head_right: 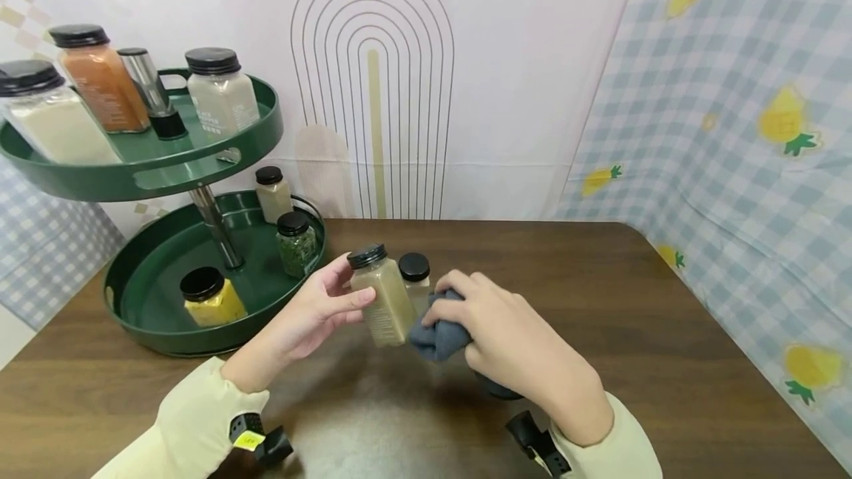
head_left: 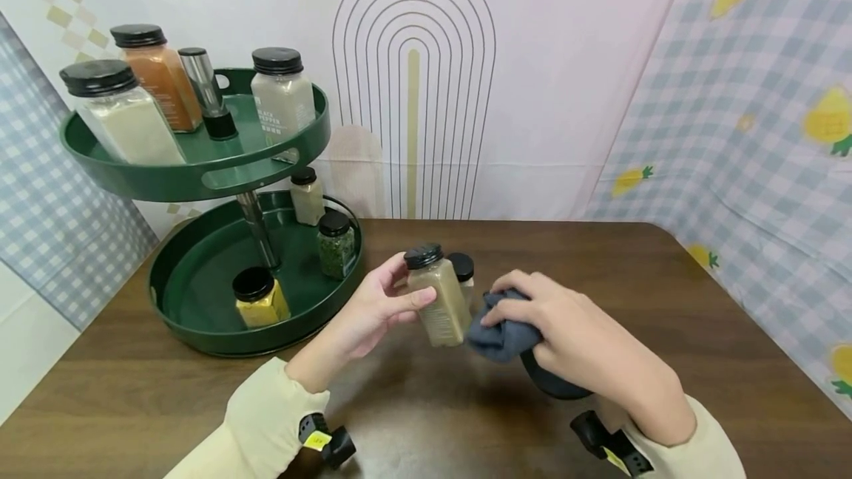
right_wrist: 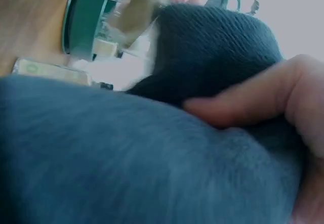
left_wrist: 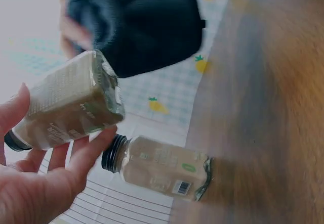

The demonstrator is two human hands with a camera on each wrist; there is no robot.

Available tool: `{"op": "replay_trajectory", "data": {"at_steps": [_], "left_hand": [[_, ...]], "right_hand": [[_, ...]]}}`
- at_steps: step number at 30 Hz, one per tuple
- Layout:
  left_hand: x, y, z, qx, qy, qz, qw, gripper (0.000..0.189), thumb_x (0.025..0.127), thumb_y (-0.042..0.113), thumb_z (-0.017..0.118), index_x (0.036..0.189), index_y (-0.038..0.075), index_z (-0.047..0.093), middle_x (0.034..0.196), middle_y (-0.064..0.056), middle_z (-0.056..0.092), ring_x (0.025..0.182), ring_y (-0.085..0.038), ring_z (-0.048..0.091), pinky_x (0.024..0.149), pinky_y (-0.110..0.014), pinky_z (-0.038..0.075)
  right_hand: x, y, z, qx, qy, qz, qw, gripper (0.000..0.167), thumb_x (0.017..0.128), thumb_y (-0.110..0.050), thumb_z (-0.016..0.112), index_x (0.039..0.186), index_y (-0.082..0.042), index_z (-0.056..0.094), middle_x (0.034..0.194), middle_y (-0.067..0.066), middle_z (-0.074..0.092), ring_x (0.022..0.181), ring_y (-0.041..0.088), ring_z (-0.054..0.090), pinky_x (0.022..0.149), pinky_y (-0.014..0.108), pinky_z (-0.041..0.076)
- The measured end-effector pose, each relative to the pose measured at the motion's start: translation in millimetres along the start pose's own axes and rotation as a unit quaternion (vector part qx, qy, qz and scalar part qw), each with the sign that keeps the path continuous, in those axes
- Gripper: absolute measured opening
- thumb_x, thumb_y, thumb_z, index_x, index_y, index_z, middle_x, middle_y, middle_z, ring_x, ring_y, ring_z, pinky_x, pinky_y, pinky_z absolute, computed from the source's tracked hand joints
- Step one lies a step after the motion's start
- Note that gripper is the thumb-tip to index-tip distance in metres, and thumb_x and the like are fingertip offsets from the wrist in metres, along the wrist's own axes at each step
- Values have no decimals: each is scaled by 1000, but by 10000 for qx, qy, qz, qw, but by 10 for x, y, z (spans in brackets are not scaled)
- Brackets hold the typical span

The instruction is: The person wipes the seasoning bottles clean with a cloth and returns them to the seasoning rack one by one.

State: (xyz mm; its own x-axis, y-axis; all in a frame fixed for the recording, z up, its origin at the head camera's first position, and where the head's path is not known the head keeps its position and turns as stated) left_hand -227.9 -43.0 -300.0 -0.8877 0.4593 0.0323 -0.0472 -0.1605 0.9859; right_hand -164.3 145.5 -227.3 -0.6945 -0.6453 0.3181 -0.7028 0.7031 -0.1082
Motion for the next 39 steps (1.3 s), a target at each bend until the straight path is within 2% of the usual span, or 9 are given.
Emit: {"op": "replay_trajectory", "data": {"at_steps": [5,10,15,22,27,30,32,35,39], "left_hand": [[-3,-32,59,807,-115,158,9965,60,78,31,75,126,8,46,113,-13,54,94,-18,57,79,-43,53],[-15,-58,80,884,-235,252,9955,58,79,29,73,126,8,46,110,-12,53,90,-18,56,77,-48,53],[2,-82,53,534,-152,-10,9985,62,80,33,72,128,7,43,113,-12,53,95,-17,57,78,-41,54],[23,-81,-21,222,134,-250,9994,63,79,33,73,128,8,43,117,-12,52,100,-19,56,82,-38,53],[15,-67,-30,156,3,-274,9995,66,79,33,74,131,8,41,122,-13,50,105,-21,54,88,-42,50],[11,-50,-37,211,-124,-216,9995,69,78,35,74,132,8,41,124,-15,50,106,-22,55,89,-44,50],[11,-41,-37,293,-205,-176,9992,69,78,35,74,132,7,42,125,-16,50,107,-23,56,89,-45,49],[14,-29,-36,584,-316,-41,9978,66,78,34,74,131,6,45,126,-16,53,107,-23,57,91,-44,48],[11,-24,2,828,-625,249,9943,66,79,34,73,131,4,46,129,-17,54,108,-21,59,92,-37,47]], "right_hand": [[33,-35,-73,304,1199,-111,9923,71,60,20,50,114,-25,64,121,1,53,105,18,55,79,37,50],[77,-91,36,440,1334,-389,9893,76,61,21,52,120,-25,62,120,5,54,106,21,55,81,38,50],[56,-88,78,385,1010,-475,9930,74,58,23,55,115,-24,66,118,4,55,100,20,58,78,37,51],[34,-120,127,203,-3,-558,9982,65,63,17,57,107,-29,68,114,-5,53,98,11,54,75,28,49],[-25,-111,142,357,-883,-351,9948,62,66,16,49,99,-32,69,105,-12,53,93,8,53,75,27,47],[-51,-86,98,394,-1077,-197,9932,64,65,16,47,98,-34,67,106,-13,53,92,8,54,74,27,46],[-59,-60,31,397,-823,-177,9957,65,64,17,47,100,-34,66,108,-12,53,93,8,55,72,27,46],[-53,-15,-87,424,-44,-146,9990,70,60,19,48,105,-32,65,114,-10,53,94,8,56,72,28,46],[-18,8,-157,605,940,-227,9935,75,58,22,45,112,-27,63,120,-4,53,100,13,57,76,33,48]]}}
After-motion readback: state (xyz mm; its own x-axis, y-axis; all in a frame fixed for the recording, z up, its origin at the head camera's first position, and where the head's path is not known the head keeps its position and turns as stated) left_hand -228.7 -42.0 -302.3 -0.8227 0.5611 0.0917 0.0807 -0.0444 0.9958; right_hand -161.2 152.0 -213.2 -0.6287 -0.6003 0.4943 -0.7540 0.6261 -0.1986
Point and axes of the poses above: each hand's wrist, its own x-axis towards the middle knuckle, its own z-axis out of the palm, y = z × x, the point moved 5 cm from there along x, towards the middle knuckle
